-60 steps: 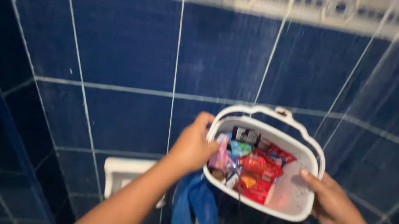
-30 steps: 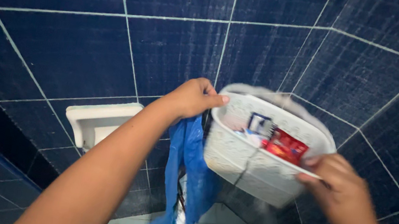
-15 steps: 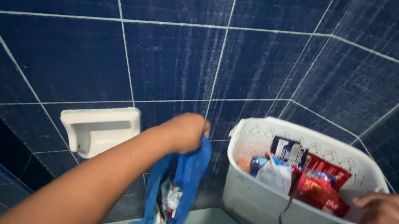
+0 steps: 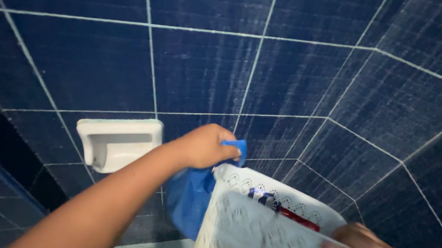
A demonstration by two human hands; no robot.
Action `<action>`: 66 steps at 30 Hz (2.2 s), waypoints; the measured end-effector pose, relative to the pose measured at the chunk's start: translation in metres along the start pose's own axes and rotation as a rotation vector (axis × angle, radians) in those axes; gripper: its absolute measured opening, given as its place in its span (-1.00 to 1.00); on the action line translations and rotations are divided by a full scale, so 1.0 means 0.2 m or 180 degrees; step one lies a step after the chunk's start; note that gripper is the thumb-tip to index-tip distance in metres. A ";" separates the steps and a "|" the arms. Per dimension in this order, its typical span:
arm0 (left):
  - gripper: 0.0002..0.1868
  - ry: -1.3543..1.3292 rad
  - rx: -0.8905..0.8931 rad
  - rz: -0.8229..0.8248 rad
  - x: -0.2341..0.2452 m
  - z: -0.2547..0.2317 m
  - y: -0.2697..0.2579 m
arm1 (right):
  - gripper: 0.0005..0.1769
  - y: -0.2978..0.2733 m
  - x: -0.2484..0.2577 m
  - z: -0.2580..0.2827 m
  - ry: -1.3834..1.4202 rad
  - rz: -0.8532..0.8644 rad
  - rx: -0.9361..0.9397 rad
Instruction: The person transfers various small bathroom items from a blue plastic bag into a white wall-mounted basket. Items include a green scrubbing brush, small packets, and other toiletries. The person then hangs the basket back on the wall.
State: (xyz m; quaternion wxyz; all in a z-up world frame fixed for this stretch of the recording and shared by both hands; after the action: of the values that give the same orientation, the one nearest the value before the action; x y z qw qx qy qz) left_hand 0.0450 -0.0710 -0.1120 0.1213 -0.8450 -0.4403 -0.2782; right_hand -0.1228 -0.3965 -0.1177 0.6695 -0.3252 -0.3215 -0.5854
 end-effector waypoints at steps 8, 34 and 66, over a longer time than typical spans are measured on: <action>-0.58 0.0939 0.0520 -0.0311 -0.02 -0.04 -0.04 | -0.65 0.05 -0.20 0.25 -0.0032 0.0122 -0.0096; -0.67 0.0927 0.0579 0.0240 -0.01 -0.36 -0.22 | -0.53 0.61 -0.32 0.55 0.0380 0.0825 0.0287; -0.60 -0.1546 0.0862 -0.1040 0.24 0.22 -0.39 | -0.60 0.73 -1.01 -0.04 0.4751 0.0428 -0.0760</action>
State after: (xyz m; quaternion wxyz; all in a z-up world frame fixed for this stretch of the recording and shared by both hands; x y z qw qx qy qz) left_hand 0.0204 0.0262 -0.1232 0.0777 -0.7811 -0.6192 -0.0231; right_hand 0.0017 -0.2711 -0.2945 0.7038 0.0681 0.3029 -0.6389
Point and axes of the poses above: each hand's wrist, its own y-axis towards the middle knuckle, its own x-axis out of the back of the hand, z = x × y, the point moved 6 cm from there along y, towards the middle knuckle, and after that the axes turned 6 degrees about z, right-handed, at the moved point
